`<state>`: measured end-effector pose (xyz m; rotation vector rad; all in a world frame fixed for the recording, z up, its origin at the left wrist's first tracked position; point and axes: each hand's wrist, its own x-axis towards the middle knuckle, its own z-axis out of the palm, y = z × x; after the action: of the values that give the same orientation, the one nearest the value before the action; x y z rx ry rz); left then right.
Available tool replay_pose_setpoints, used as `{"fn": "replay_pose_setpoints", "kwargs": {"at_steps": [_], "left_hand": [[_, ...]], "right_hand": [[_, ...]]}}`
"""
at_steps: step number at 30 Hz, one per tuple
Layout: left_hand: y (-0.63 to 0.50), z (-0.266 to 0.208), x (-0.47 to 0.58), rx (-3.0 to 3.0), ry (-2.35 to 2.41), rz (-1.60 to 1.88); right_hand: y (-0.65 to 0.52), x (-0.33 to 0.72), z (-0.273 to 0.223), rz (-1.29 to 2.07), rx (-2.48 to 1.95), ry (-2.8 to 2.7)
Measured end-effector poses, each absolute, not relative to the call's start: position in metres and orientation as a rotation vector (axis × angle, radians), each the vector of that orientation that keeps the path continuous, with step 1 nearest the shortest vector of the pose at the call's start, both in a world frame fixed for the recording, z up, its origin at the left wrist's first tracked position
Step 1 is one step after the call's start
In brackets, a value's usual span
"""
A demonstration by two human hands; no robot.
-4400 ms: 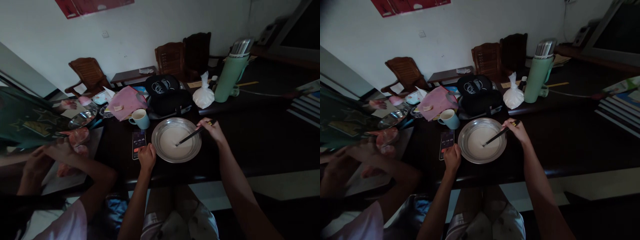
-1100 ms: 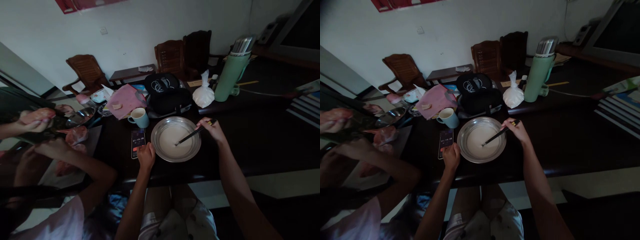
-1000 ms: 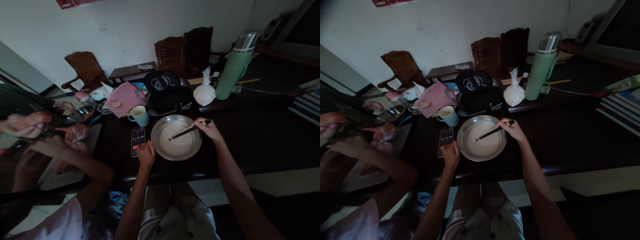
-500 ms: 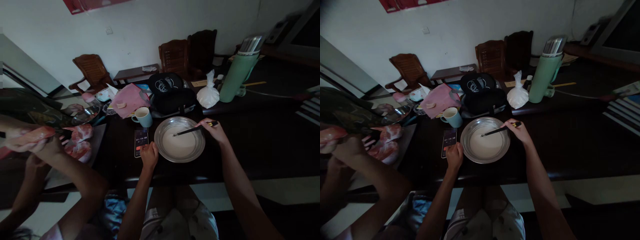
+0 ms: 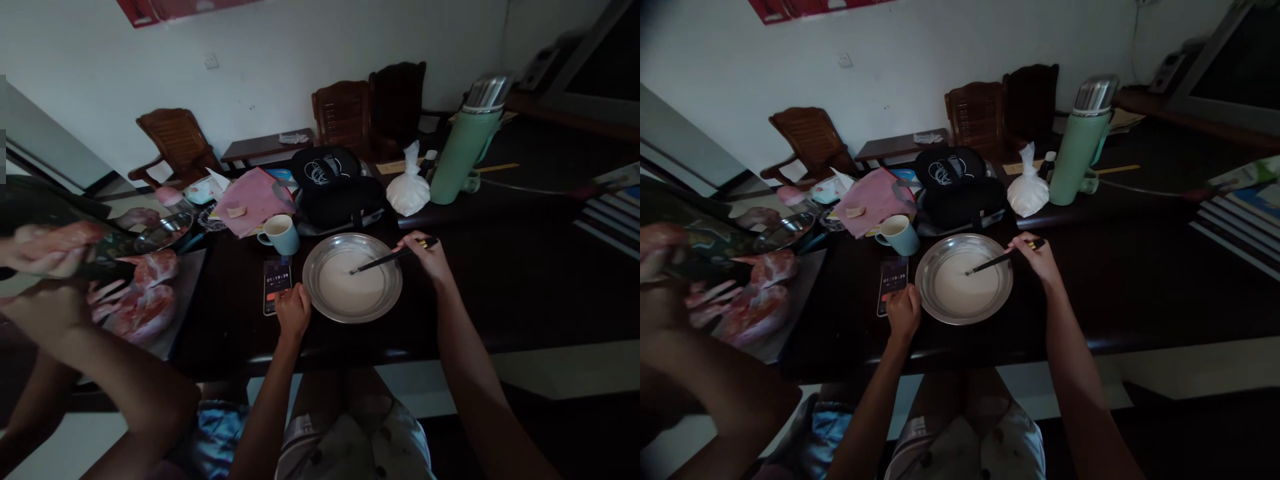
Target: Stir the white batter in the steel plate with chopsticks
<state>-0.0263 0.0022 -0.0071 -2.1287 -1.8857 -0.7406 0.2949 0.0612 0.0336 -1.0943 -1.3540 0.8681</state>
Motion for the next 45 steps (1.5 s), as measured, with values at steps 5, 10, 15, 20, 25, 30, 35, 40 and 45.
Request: {"fn": "replay_pose_setpoints", "kwargs": {"at_steps": [5, 10, 15, 20, 25, 30, 35, 40, 45], "left_hand": [[0.003, -0.007, -0.027, -2.137, -1.866, -0.752], [0.003, -0.007, -0.028, -2.139, -1.844, -0.73], [0.003, -0.007, -0.028, -2.14, -1.842, -0.736], [0.004, -0.007, -0.027, -2.136, -1.829, -0.735], [0.004, -0.008, -0.028, -2.106, -1.805, -0.732], [0.004, -0.008, -0.028, -2.125, -1.8, -0.739], [0.004, -0.008, -0.027, -2.116, -1.815, -0.739], [0.003, -0.007, -0.027, -2.139, -1.845, -0.747], [0.003, -0.007, -0.027, -2.135, -1.857, -0.763]], "right_hand": [[0.059, 0.288, 0.036, 0.967, -1.044, -1.479], [0.063, 0.289, 0.035, 0.866, -1.081, -1.423], [0.061, 0.296, 0.034, 0.897, -1.084, -1.351], [0.062, 0.283, 0.036, 0.951, -1.023, -1.545], [0.063, 0.294, 0.034, 0.843, -1.091, -1.332], [0.06, 0.289, 0.036, 0.975, -1.043, -1.447], [0.063, 0.286, 0.035, 0.852, -1.059, -1.472], [0.062, 0.299, 0.034, 0.81, -1.102, -1.328], [0.06, 0.287, 0.036, 0.942, -1.047, -1.52]]}}
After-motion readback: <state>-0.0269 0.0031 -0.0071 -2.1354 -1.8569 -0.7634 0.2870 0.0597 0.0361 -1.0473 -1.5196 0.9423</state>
